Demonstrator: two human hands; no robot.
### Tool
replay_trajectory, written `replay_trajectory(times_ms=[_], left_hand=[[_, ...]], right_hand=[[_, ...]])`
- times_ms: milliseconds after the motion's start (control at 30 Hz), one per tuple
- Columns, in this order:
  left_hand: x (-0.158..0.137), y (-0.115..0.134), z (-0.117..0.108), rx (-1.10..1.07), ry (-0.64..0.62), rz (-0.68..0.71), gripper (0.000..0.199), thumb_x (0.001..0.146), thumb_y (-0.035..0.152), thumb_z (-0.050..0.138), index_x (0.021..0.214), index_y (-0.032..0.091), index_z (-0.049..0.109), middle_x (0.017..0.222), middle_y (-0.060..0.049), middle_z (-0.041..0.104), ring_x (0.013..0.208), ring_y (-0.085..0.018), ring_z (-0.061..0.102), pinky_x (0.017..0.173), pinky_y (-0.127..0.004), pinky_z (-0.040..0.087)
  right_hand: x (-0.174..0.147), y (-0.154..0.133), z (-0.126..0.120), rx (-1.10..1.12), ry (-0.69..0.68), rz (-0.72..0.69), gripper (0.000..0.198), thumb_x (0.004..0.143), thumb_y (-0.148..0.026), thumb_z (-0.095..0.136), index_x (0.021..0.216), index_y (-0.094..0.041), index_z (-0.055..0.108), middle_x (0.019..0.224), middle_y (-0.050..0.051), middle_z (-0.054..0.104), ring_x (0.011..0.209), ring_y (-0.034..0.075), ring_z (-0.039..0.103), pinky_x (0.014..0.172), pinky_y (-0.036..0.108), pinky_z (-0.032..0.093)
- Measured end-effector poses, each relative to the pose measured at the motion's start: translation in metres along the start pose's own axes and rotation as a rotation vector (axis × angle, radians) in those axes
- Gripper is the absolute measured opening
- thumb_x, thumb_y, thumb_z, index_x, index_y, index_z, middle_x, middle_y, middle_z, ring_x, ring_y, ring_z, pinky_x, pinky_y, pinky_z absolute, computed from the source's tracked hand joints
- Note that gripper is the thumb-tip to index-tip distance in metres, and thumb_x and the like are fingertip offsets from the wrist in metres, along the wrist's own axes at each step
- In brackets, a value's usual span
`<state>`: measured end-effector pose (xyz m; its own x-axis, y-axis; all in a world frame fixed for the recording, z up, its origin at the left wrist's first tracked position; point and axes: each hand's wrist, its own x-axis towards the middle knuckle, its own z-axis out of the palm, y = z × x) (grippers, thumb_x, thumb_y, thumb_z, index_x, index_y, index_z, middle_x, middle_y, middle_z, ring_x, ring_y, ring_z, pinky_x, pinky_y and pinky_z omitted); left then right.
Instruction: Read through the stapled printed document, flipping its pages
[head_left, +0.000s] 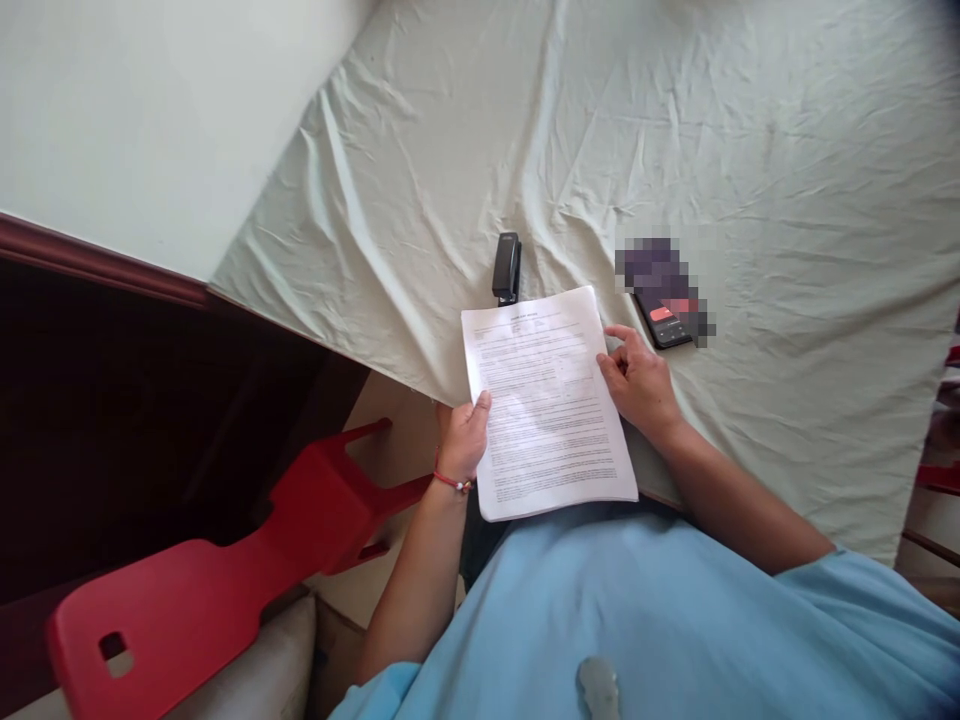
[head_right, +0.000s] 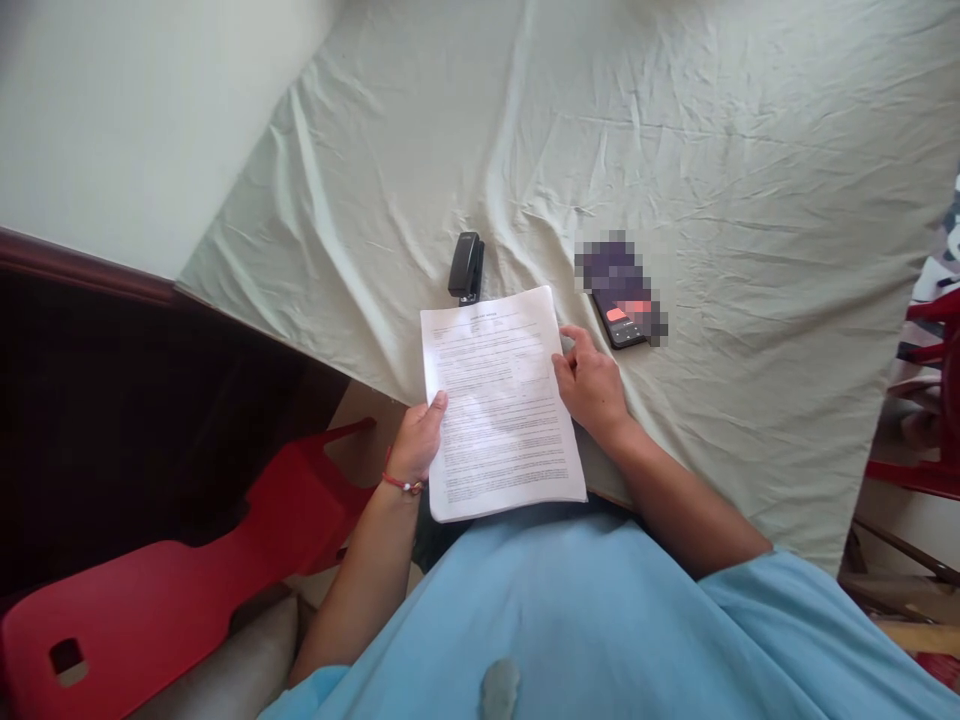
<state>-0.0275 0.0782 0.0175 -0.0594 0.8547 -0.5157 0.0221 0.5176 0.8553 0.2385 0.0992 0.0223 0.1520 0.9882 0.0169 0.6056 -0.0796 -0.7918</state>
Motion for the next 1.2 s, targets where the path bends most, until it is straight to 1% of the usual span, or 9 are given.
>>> replay_trajectory(times_ms=[133, 167, 233, 300, 367, 533, 733, 1033, 1200], left_hand=[[-0.0005, 0.0008, 0.0009, 0.014, 0.008, -0.006, 0.075, 0.065, 0.081, 0.073, 0.084, 0.008, 0.075, 0.083, -0.014, 0.075, 0.095, -0.032, 0.073, 0.082, -0.04, 0.057], [-0.0007, 0.0008, 0.0012, 0.012, 0.009, -0.002, 0.075, 0.066, 0.081, 0.073, 0.084, 0.008, 0.075, 0.083, -0.014, 0.075, 0.094, -0.032, 0.073, 0.083, -0.04, 0.057], [-0.001, 0.0004, 0.0016, 0.007, 0.006, 0.003, 0.074, 0.067, 0.08, 0.073, 0.085, 0.008, 0.076, 0.083, -0.014, 0.075, 0.094, -0.032, 0.073, 0.083, -0.04, 0.057], [-0.0011, -0.0004, 0.0017, 0.004, 0.006, 0.003, 0.074, 0.068, 0.079, 0.073, 0.085, 0.008, 0.076, 0.082, -0.015, 0.075, 0.094, -0.031, 0.073, 0.084, -0.04, 0.057], [-0.001, -0.001, 0.0015, -0.006, 0.009, 0.005, 0.073, 0.068, 0.078, 0.073, 0.086, 0.008, 0.076, 0.081, -0.014, 0.075, 0.094, -0.031, 0.073, 0.085, -0.04, 0.057], [-0.0002, -0.0005, 0.0011, -0.03, -0.004, 0.003, 0.072, 0.068, 0.077, 0.075, 0.087, 0.008, 0.076, 0.082, -0.014, 0.075, 0.095, -0.032, 0.073, 0.085, -0.04, 0.057], [-0.0018, 0.0011, 0.0023, -0.008, -0.004, 0.009, 0.075, 0.067, 0.08, 0.073, 0.086, 0.008, 0.076, 0.081, -0.014, 0.075, 0.093, -0.032, 0.073, 0.083, -0.04, 0.058], [0.0001, 0.0002, 0.0012, 0.02, 0.01, 0.011, 0.073, 0.066, 0.081, 0.072, 0.081, 0.009, 0.074, 0.083, -0.014, 0.076, 0.093, -0.031, 0.073, 0.083, -0.039, 0.057], [-0.0016, 0.0016, 0.0035, 0.0, 0.014, 0.021, 0.073, 0.066, 0.081, 0.073, 0.081, 0.009, 0.075, 0.082, -0.014, 0.075, 0.096, -0.032, 0.073, 0.084, -0.039, 0.058]], right_hand=[[-0.002, -0.0001, -0.001, 0.013, -0.006, -0.033, 0.044, 0.094, -0.032, 0.054, 0.136, -0.022, 0.06, 0.072, -0.001, 0.068, 0.063, 0.019, 0.06, 0.068, 0.033, 0.046], [-0.0024, -0.0004, -0.0011, 0.02, -0.015, -0.05, 0.041, 0.095, -0.032, 0.053, 0.133, -0.023, 0.064, 0.076, 0.0, 0.071, 0.067, 0.02, 0.063, 0.07, 0.033, 0.048], [-0.0028, -0.0012, -0.001, 0.036, -0.032, -0.081, 0.031, 0.096, -0.032, 0.051, 0.118, -0.024, 0.072, 0.089, 0.003, 0.077, 0.079, 0.021, 0.069, 0.077, 0.034, 0.051], [-0.0027, -0.0019, -0.0006, 0.039, -0.04, -0.094, 0.027, 0.097, -0.032, 0.051, 0.106, -0.025, 0.075, 0.102, 0.005, 0.079, 0.091, 0.023, 0.072, 0.084, 0.036, 0.053], [-0.0024, -0.0024, -0.0001, 0.027, -0.045, -0.087, 0.027, 0.097, -0.033, 0.052, 0.105, -0.026, 0.076, 0.106, 0.005, 0.079, 0.095, 0.025, 0.073, 0.087, 0.038, 0.054], [-0.0021, -0.0029, -0.0001, 0.0, -0.052, -0.085, 0.027, 0.097, -0.033, 0.052, 0.107, -0.026, 0.076, 0.107, 0.005, 0.08, 0.096, 0.025, 0.074, 0.088, 0.039, 0.055], [-0.0017, -0.0029, -0.0009, -0.034, -0.047, -0.109, 0.028, 0.097, -0.032, 0.052, 0.107, -0.023, 0.077, 0.105, 0.007, 0.08, 0.094, 0.026, 0.074, 0.087, 0.039, 0.055], [-0.0007, -0.0014, 0.0, -0.046, -0.051, -0.11, 0.027, 0.097, -0.032, 0.053, 0.106, -0.026, 0.077, 0.106, 0.004, 0.08, 0.098, 0.025, 0.074, 0.089, 0.039, 0.055], [-0.0005, -0.0018, -0.0005, -0.046, -0.05, -0.112, 0.028, 0.097, -0.032, 0.052, 0.106, -0.024, 0.078, 0.106, 0.006, 0.08, 0.096, 0.026, 0.074, 0.088, 0.039, 0.055]])
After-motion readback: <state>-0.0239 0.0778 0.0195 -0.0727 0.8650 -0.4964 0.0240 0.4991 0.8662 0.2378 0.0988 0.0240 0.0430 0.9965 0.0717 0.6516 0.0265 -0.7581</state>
